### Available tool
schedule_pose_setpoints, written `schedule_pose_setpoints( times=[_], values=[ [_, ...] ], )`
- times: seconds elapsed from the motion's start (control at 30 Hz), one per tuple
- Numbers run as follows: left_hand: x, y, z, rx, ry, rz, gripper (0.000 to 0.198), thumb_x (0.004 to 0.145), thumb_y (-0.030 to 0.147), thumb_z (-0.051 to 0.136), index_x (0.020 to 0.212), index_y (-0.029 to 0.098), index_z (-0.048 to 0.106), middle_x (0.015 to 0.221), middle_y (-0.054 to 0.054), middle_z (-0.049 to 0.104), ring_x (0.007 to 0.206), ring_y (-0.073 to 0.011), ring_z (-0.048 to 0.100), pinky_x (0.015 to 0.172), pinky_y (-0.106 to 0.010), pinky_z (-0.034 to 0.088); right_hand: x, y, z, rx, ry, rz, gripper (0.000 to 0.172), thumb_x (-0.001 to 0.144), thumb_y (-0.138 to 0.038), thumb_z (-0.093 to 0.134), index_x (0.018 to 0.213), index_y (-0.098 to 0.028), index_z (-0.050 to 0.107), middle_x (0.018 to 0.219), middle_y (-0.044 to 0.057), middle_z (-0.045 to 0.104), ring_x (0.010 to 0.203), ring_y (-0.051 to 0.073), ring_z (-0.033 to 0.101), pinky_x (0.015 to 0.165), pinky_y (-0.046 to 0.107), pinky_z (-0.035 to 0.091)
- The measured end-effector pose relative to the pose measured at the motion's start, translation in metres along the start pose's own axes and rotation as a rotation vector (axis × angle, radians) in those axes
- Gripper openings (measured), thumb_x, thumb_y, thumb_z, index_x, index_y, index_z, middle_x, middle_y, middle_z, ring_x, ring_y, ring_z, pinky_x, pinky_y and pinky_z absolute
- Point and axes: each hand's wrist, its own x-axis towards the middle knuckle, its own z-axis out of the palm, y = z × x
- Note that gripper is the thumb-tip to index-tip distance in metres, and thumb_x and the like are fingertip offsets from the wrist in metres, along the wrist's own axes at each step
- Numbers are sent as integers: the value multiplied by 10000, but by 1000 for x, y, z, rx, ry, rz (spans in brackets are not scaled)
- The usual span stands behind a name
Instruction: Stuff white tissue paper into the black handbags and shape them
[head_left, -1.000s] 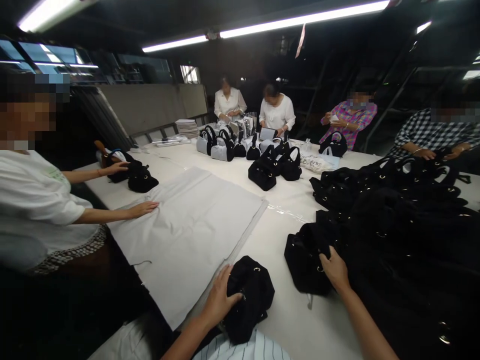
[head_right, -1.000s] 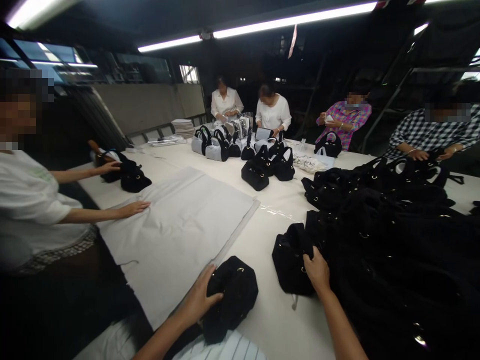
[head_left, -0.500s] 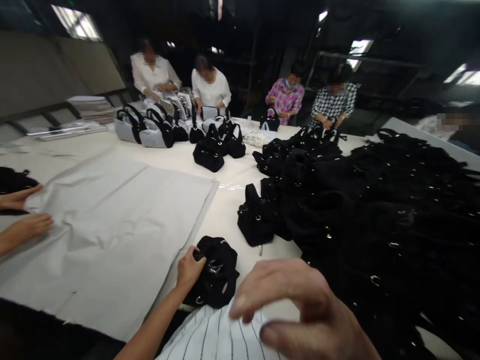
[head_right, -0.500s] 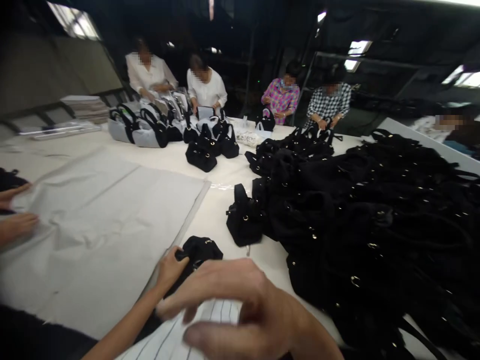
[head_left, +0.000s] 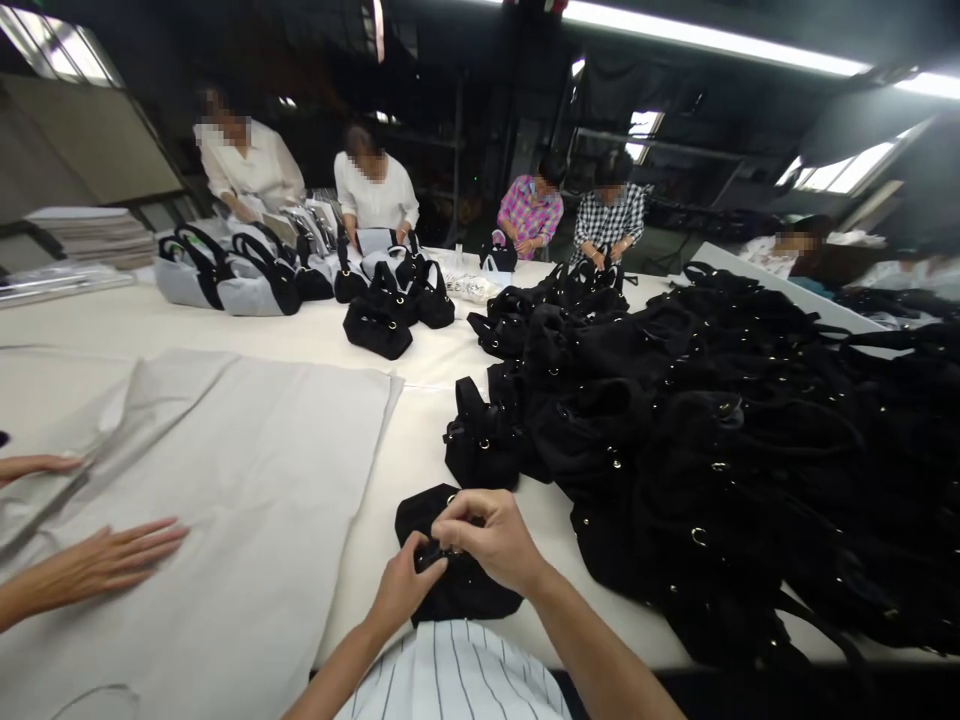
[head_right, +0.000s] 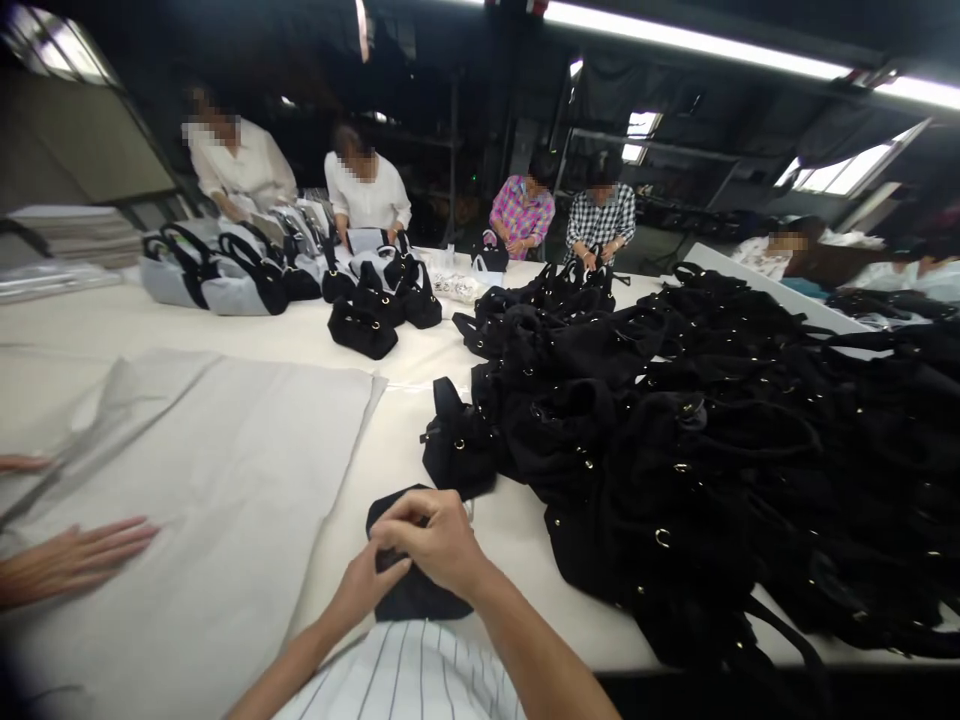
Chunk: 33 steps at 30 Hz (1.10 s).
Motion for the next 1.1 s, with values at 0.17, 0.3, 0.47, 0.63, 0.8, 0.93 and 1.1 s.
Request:
schedule_pose_setpoints(
  times=[0.17, 0.3, 0.47, 0.63, 0.8, 0.93, 1.1],
  values=[
    [-9, -23, -10, -95, -14, 33, 369, 796, 481, 558, 1042, 206, 574, 896, -27, 688, 798, -212, 639, 757, -326, 483, -27, 100, -15, -550, 393, 96, 310, 823, -406, 682, 607, -205, 584, 674, 25, 603, 705, 193, 590, 722, 329, 503],
    [-14, -34, -9, -229, -5, -36, 456, 764, 535, 571, 1063, 192, 590, 778, -19, 653, 722, -214, 618, 654, -316, 489, -72, 136, -38, -506, 510, 229, 305, 830, -508, 629, 942, -226, 661, 1080, 103, 647, 1064, 295, 602, 941, 454, 490],
    [-9, -28, 3, -169, 52, 20, 371, 752, 441, 551, 1033, 204, 602, 812, -21, 665, 749, -219, 628, 741, -342, 506, -96, 155, -40, 21, 257, 438, 1003, 604, -483, 810, 1472, -255, 362, 1459, 138, 461, 1274, 349, 518, 983, 475, 500],
    [8, -20, 13, -207, 118, -41, 300, 707, 398, 521, 923, 200, 589, 637, 22, 536, 633, -200, 584, 618, -316, 500, -71, 154, -21, 59, 393, 331, 680, 664, -223, 681, 1328, -234, 534, 1278, 90, 618, 1100, 298, 639, 954, 454, 535],
    [6, 1, 14, -245, 168, -31, 300, 737, 439, 532, 918, 205, 584, 689, 10, 570, 640, -189, 592, 619, -320, 524, -34, 140, -30, -41, 495, 199, 432, 764, -224, 514, 1176, -210, 645, 1147, 74, 680, 957, 261, 682, 874, 432, 578],
    [-2, 3, 4, -343, 57, -51, 389, 745, 504, 558, 958, 180, 595, 788, -25, 629, 693, -188, 616, 609, -311, 539, -36, 134, -46, -297, 406, 226, 354, 822, -274, 536, 1140, -195, 668, 1156, 86, 677, 1085, 275, 637, 985, 448, 518],
    [-16, -37, -18, -443, 54, -118, 442, 773, 535, 550, 1003, 161, 595, 841, -60, 675, 755, -195, 659, 656, -319, 547, -45, 101, -64, -468, 178, 238, 406, 836, -406, 647, 1209, -246, 650, 1318, 81, 583, 1234, 278, 547, 1076, 451, 446]
  ],
)
